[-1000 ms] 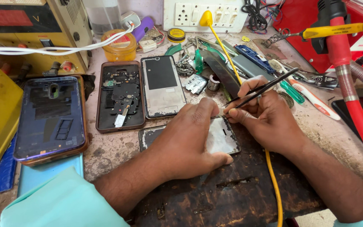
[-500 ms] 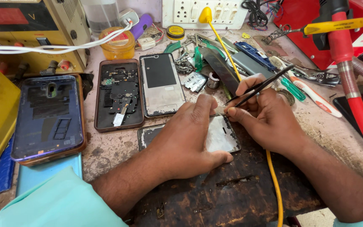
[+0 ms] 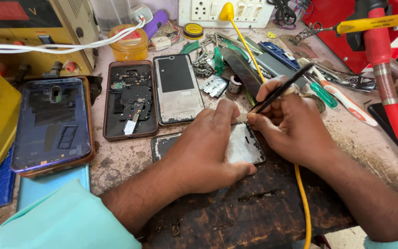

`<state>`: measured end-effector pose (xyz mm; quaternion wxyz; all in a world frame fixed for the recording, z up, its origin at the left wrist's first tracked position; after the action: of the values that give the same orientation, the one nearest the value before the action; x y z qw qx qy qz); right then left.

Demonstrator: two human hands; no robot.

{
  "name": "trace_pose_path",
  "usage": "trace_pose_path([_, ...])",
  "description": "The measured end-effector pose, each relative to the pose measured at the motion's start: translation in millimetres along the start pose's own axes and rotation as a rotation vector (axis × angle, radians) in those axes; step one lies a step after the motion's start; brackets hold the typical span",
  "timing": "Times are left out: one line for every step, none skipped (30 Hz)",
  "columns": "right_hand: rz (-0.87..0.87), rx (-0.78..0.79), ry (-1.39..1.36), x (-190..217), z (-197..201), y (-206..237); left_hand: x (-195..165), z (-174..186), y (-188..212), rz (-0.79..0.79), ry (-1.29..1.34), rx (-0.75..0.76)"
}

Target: The person holds a disassembled smartphone and pries the back cover away from the frame by hand. They then hold the frame steady on the workbench and use a black blade-like tool to scrape old adhesive and residue from the phone's edges, working around the perimeter.

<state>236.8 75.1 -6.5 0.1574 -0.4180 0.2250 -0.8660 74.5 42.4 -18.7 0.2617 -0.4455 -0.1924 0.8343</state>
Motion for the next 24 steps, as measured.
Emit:
trace_pose_path([-0.012, -0.007, 0.062, 1.2, 1.0, 0.0, -0.9, 0.1, -0.2, 0.001, 0.005, -0.003])
trace_pose_path([-0.022, -0.013, 0.123, 2.5, 1.9, -0.2, -1.6, 0.5, -0.5, 0.003, 0.01, -0.008])
trace_pose_path([-0.007, -0.013, 0.132, 6.1, 2.4, -0.5, -2.0, 1.2, -0.4, 0.006, 0.013, -0.013])
trace_pose_path([0.008, -0.012, 0.141, 9.5, 2.8, -0.8, -2.0, 1.6, -0.1, 0.01, 0.007, -0.012])
trace_pose_path([0.023, -0.01, 0.15, 12.3, 3.5, -1.3, -2.3, 1.4, -0.3, 0.014, 0.003, -0.011])
trace_pose_path([-0.029, -0.003, 0.157, 10.3, 3.9, -1.6, -2.6, 1.1, -0.4, 0.016, 0.0, -0.008])
trace_pose_path([-0.081, 0.003, 0.166, 7.6, 5.2, -1.7, -3.1, 0.6, -0.7, 0.018, 0.001, -0.007])
trace_pose_path([-0.131, 0.008, 0.174, 4.6, 6.0, -1.4, -3.0, 0.6, -0.9, 0.02, 0.001, -0.007])
trace_pose_path([-0.131, 0.01, 0.16, 4.7, 6.9, -1.5, -3.0, 0.6, -1.0, 0.025, 0.0, -0.007])
trace_pose_path([-0.131, 0.012, 0.147, 4.3, 7.7, -1.2, -3.4, 1.0, -0.8, 0.021, 0.005, -0.012])
trace_pose_path([-0.13, 0.014, 0.135, 3.4, 8.3, -0.8, -4.0, 1.4, -0.8, 0.017, 0.01, -0.016])
trace_pose_path([-0.138, 0.021, 0.119, 1.5, 8.0, 0.0, -4.6, 1.4, -0.3, 0.014, 0.017, -0.02])
trace_pose_path([-0.146, 0.025, 0.103, -0.7, 7.7, 0.8, -4.3, 0.6, 0.1, 0.025, 0.01, -0.015])
trace_pose_path([-0.149, 0.026, 0.086, -3.0, 6.8, 1.1, -3.9, 0.1, 0.0, 0.033, 0.0, -0.012])
trace_pose_path([-0.095, -0.001, 0.112, -2.2, 7.3, 0.1, -3.3, 0.1, -0.3, 0.04, -0.01, -0.012])
trace_pose_path([-0.044, -0.026, 0.14, -1.6, 7.0, -0.6, -2.9, 0.3, -0.6, 0.041, -0.007, -0.008])
trace_pose_path([0.002, -0.048, 0.17, -1.2, 6.9, -1.2, -2.6, -0.1, -0.8, 0.046, -0.001, -0.002])
trace_pose_path([-0.024, -0.028, 0.115, -4.1, 4.4, -1.6, -2.3, -0.6, -0.5, 0.051, 0.004, 0.005])
trace_pose_path([-0.047, -0.014, 0.059, -6.4, 2.6, -2.7, -2.8, -0.3, -1.1, 0.04, 0.004, 0.001])
trace_pose_path([-0.07, 0.005, 0.003, -7.9, 1.1, -3.2, -3.2, 0.0, -1.4, 0.034, 0.007, -0.005])
trace_pose_path([-0.067, 0.019, -0.021, -7.7, 0.4, -3.9, -3.4, 0.5, -1.6, 0.028, 0.006, -0.013])
trace_pose_path([-0.063, 0.03, -0.044, -6.7, 0.2, -4.6, -2.7, 0.8, -1.7, 0.029, 0.0, -0.01])
trace_pose_path([-0.061, 0.04, -0.065, -5.2, 0.5, -4.9, -2.3, 0.7, -1.8, 0.03, -0.002, -0.006])
trace_pose_path([-0.069, 0.038, -0.017, -5.0, 1.7, -5.0, -2.2, -0.1, -1.5, 0.031, -0.003, 0.0])
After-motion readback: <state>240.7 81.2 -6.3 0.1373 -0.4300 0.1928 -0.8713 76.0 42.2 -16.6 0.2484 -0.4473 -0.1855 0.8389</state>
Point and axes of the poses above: each hand's wrist, its own y-axis away from the middle knuckle, its own z-axis out of the back of the hand, x = y × z, the point moved 7 cm from there along -y, towards the middle knuckle, and after that the axes turned 14 degrees about -x, right-handed, at the moved point
